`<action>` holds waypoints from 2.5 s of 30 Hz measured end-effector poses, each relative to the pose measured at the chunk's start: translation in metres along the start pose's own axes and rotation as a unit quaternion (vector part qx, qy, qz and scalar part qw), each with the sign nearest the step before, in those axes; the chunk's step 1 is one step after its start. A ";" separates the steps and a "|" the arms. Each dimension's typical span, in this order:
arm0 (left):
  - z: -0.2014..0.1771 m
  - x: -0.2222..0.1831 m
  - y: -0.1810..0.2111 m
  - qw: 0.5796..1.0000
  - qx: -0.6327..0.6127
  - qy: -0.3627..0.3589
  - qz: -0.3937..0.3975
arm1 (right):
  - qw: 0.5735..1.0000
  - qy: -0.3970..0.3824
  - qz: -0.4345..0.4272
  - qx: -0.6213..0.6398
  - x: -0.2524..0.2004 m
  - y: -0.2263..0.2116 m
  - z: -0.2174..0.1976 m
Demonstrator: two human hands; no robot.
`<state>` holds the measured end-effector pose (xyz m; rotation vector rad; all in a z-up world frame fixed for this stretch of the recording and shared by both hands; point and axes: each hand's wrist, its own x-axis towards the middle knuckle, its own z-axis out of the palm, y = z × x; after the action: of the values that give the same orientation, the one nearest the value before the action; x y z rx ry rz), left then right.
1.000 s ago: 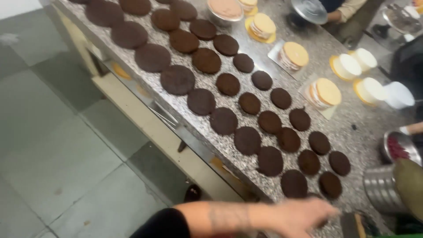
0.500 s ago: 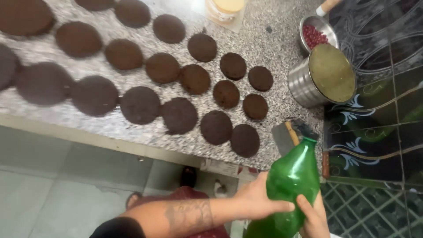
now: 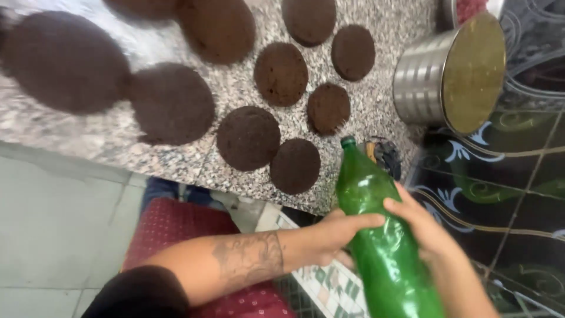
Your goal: The person arranges round chocolate cake layers in rows on a granite work counter, then sprinkles syrup from a large green plastic bottle over the layers to moisten them. They move along the counter treating the layers one by one and reposition the bottle as they work.
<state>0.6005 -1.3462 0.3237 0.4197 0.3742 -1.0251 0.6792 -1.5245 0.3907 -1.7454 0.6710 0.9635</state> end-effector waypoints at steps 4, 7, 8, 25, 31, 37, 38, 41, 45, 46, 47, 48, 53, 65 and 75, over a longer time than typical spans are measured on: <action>0.009 0.017 0.012 0.992 -0.109 -0.055 0.044 | 0.994 -0.002 0.025 -0.110 0.004 -0.057 0.001; 0.008 0.016 0.020 0.984 -0.149 -0.072 0.066 | 0.986 0.023 0.048 -0.155 -0.005 -0.095 0.032; 0.010 0.013 0.022 0.982 -0.157 -0.081 0.070 | 0.982 0.034 0.056 -0.176 -0.012 -0.107 0.043; 0.004 0.012 0.047 0.961 -0.240 -0.133 0.014 | 0.952 0.103 0.139 -0.253 0.001 -0.136 0.053; -0.006 0.008 0.060 0.969 -0.205 -0.131 0.047 | 0.953 0.107 0.096 -0.266 0.007 -0.157 0.084; -0.006 -0.023 0.045 0.965 -0.239 -0.109 0.017 | 0.962 -0.013 0.120 -0.243 0.007 -0.131 0.064; -0.005 -0.018 0.042 0.962 -0.249 -0.112 -0.007 | 0.954 0.032 0.156 -0.254 0.008 -0.128 0.067; -0.002 0.023 0.048 0.957 -0.246 -0.147 -0.044 | 0.958 0.097 0.168 -0.214 0.005 -0.128 0.056; -0.017 0.026 0.068 0.966 -0.200 -0.164 -0.012 | 0.966 0.111 0.104 -0.208 0.013 -0.141 0.063; -0.020 0.022 0.069 0.971 -0.176 -0.162 0.014 | 0.970 0.084 0.076 -0.217 0.013 -0.144 0.072; -0.023 0.017 0.070 0.974 -0.151 -0.162 0.038 | 0.971 0.057 0.048 -0.225 0.011 -0.147 0.081; -0.021 0.007 0.069 0.975 -0.147 -0.164 0.036 | 0.972 0.060 0.046 -0.222 0.006 -0.142 0.077; -0.030 -0.040 0.071 0.977 -0.158 -0.113 0.084 | 0.977 0.009 -0.026 -0.211 -0.005 -0.147 0.109; -0.036 -0.057 0.064 0.961 -0.242 -0.068 0.113 | 0.942 -0.003 0.057 -0.331 -0.001 -0.170 0.148; -0.049 -0.077 0.070 0.954 -0.236 -0.098 0.154 | 0.925 0.001 0.022 -0.380 -0.005 -0.178 0.171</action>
<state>0.6209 -1.2329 0.3302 -0.0570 0.3497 -0.6363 0.7668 -1.3016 0.4498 -2.4045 0.3422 1.3687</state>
